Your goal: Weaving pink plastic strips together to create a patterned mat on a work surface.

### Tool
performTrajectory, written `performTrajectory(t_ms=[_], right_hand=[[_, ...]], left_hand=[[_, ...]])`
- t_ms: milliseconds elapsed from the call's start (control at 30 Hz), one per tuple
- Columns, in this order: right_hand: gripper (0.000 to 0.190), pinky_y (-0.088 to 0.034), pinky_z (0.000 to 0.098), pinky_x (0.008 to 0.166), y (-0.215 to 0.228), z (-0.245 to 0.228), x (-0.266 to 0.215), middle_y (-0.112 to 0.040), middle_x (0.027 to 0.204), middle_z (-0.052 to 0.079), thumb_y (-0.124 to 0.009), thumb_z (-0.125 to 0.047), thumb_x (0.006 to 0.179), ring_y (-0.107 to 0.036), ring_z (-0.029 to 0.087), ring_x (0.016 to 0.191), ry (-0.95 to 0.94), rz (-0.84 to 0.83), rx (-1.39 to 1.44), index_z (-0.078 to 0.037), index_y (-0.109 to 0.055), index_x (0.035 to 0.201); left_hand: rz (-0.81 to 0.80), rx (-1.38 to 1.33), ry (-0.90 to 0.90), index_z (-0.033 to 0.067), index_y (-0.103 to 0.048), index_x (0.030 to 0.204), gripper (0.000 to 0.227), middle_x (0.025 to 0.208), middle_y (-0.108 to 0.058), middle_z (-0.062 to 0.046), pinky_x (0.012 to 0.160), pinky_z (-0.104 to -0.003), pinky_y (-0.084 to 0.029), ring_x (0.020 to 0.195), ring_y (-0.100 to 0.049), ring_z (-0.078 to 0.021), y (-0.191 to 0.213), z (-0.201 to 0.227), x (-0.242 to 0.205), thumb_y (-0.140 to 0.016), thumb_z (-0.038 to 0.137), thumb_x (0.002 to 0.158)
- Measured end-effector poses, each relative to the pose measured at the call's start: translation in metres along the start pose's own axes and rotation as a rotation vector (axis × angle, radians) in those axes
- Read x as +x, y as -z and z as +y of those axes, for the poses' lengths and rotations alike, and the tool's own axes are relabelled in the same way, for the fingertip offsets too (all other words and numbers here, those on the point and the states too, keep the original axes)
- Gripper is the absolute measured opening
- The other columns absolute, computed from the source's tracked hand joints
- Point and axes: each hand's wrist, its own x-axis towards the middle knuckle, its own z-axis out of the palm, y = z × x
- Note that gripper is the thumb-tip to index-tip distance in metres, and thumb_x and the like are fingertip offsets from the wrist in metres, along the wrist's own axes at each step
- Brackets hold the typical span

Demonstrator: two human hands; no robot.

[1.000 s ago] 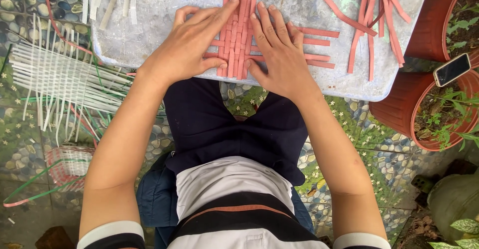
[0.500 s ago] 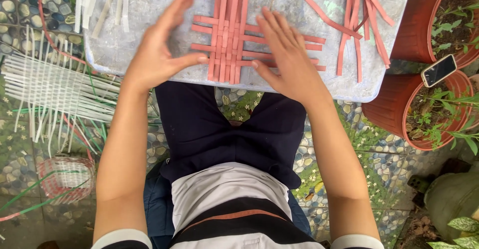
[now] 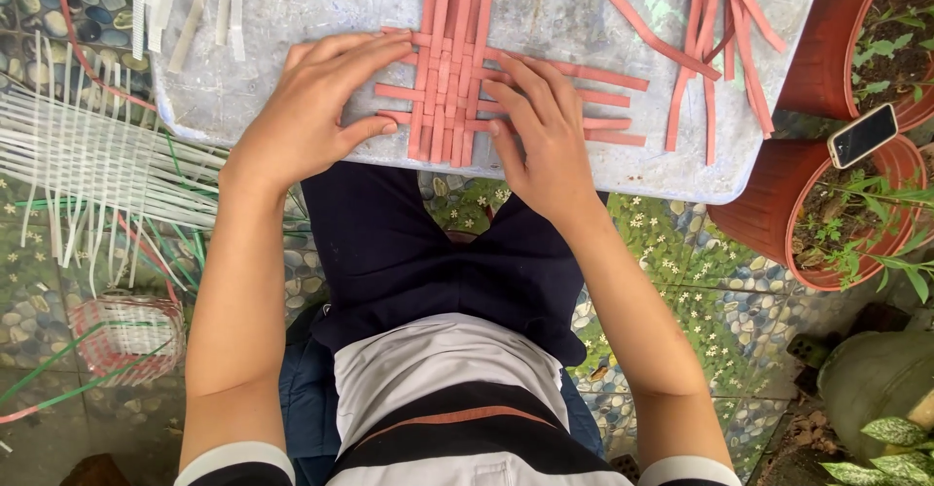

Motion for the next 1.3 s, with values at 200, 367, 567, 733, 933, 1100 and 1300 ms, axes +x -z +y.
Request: performTrajectory(t_ms=[200, 367, 567, 733, 933, 1100, 1300], right_hand=[[0.038, -0.038, 0.0529, 0.107, -0.002, -0.004, 0.001, -0.043, 0.144, 0.012, -0.051, -0.004, 0.098, -0.040, 0.035, 0.133, -0.100, -0.028, -0.044, -0.008, -0.050, 0.135], [0.035, -0.040, 0.0493, 0.099, 0.000, -0.010, 0.006, -0.045, 0.142, 0.008, -0.054, -0.018, 0.103, -0.042, 0.033, 0.131, -0.155, -0.066, -0.122, -0.012, -0.048, 0.136], [0.034, -0.042, 0.0474, 0.095, -0.002, -0.010, 0.007, -0.045, 0.141, 0.008, -0.055, -0.020, 0.102, -0.043, 0.033, 0.128, -0.158, -0.069, -0.160, -0.012, -0.049, 0.135], [0.034, -0.041, 0.0489, 0.096, -0.002, -0.011, 0.007, -0.044, 0.141, 0.010, -0.053, -0.022, 0.103, -0.042, 0.034, 0.129, -0.150, -0.066, -0.163, -0.011, -0.048, 0.134], [0.037, -0.040, 0.0501, 0.102, 0.003, -0.007, 0.005, -0.042, 0.144, 0.011, -0.054, -0.023, 0.104, -0.042, 0.035, 0.132, -0.121, -0.083, -0.144, -0.010, -0.046, 0.137], [0.032, -0.028, 0.0582, 0.118, 0.030, -0.017, 0.000, -0.050, 0.138, 0.011, -0.046, -0.026, 0.107, -0.041, 0.035, 0.135, -0.058, 0.048, 0.008, -0.008, -0.050, 0.133], [0.032, -0.042, 0.0467, 0.098, 0.084, 0.011, -0.006, -0.064, 0.107, 0.015, -0.039, -0.022, 0.105, -0.059, 0.034, 0.103, -0.097, 0.458, -0.005, 0.001, -0.060, 0.106]], left_hand=[[-0.024, -0.010, -0.013, 0.0113, -0.039, 0.149, 0.069, 0.155, -0.039, -0.003, 0.104, -0.048, -0.025, 0.134, -0.037, -0.0291, 0.000, -0.002, 0.000, -0.070, 0.017, 0.087], [0.024, -0.021, -0.036, 0.0105, -0.041, 0.148, 0.065, 0.154, -0.040, -0.004, 0.105, -0.046, -0.025, 0.136, -0.039, -0.0280, -0.003, -0.002, 0.000, -0.068, 0.026, 0.091], [0.096, 0.007, -0.069, 0.0081, -0.046, 0.146, 0.058, 0.152, -0.045, -0.005, 0.104, -0.044, -0.026, 0.137, -0.040, -0.0262, -0.010, -0.004, -0.002, -0.066, 0.027, 0.095], [0.117, 0.052, -0.067, 0.0071, -0.047, 0.145, 0.068, 0.152, -0.045, -0.005, 0.104, -0.042, -0.027, 0.136, -0.041, -0.0265, -0.014, -0.003, -0.003, -0.075, 0.027, 0.087], [0.137, 0.041, -0.066, 0.0084, -0.046, 0.146, 0.064, 0.153, -0.043, -0.006, 0.106, -0.046, -0.024, 0.138, -0.039, -0.0270, -0.018, 0.001, -0.006, -0.070, 0.032, 0.091], [0.227, -0.019, -0.103, 0.0060, -0.049, 0.144, 0.054, 0.150, -0.048, -0.011, 0.106, -0.050, -0.027, 0.137, -0.044, -0.0319, -0.019, 0.007, -0.007, -0.057, 0.033, 0.098], [0.347, -0.258, -0.183, -0.0021, -0.040, 0.145, 0.053, 0.151, -0.041, -0.024, 0.120, -0.057, -0.032, 0.144, -0.037, -0.0400, -0.013, 0.010, -0.006, -0.050, 0.031, 0.104]])
